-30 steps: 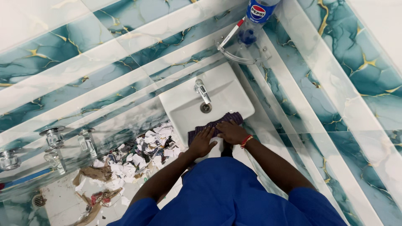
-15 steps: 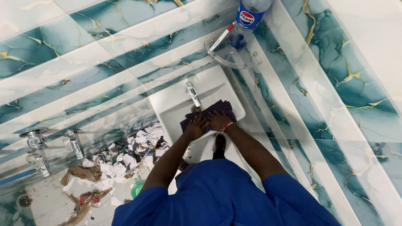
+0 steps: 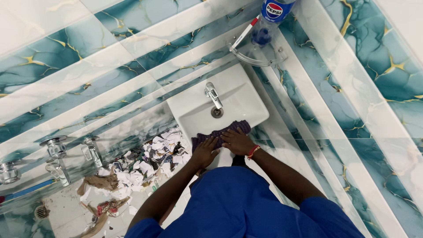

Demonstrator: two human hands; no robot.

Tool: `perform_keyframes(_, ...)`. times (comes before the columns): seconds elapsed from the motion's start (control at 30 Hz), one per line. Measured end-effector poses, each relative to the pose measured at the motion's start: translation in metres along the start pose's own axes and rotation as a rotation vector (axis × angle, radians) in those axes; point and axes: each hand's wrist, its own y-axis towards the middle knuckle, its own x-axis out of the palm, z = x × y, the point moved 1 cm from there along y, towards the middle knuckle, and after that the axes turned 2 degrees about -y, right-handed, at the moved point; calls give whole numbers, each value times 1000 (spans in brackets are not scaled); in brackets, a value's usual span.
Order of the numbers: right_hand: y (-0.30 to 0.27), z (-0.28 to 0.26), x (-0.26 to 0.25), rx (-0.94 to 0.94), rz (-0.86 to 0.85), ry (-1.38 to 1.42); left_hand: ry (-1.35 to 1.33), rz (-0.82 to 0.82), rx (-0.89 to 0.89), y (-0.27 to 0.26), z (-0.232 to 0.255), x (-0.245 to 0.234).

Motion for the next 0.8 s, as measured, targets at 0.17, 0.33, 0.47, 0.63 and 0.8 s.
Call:
perform_keyframes(0.17, 47, 24, -2, 72, -105, -8, -35, -44, -103, 41, -12, 10)
perform_keyframes(0.33, 93, 60, -6, 45, -101, -57, 24, 32, -75, 98, -28, 12)
perform_keyframes(0.47, 104, 67, -12, 43, -71, -86, 85, 96, -91, 121, -26, 10)
perform_keyframes(0.63, 83, 52, -13, -5, -241, -174, 21, 24, -92, 98, -30, 15)
perform_keyframes(0.8, 40, 12, -16, 32, -203, -9, -12, -9, -16, 34, -29, 13)
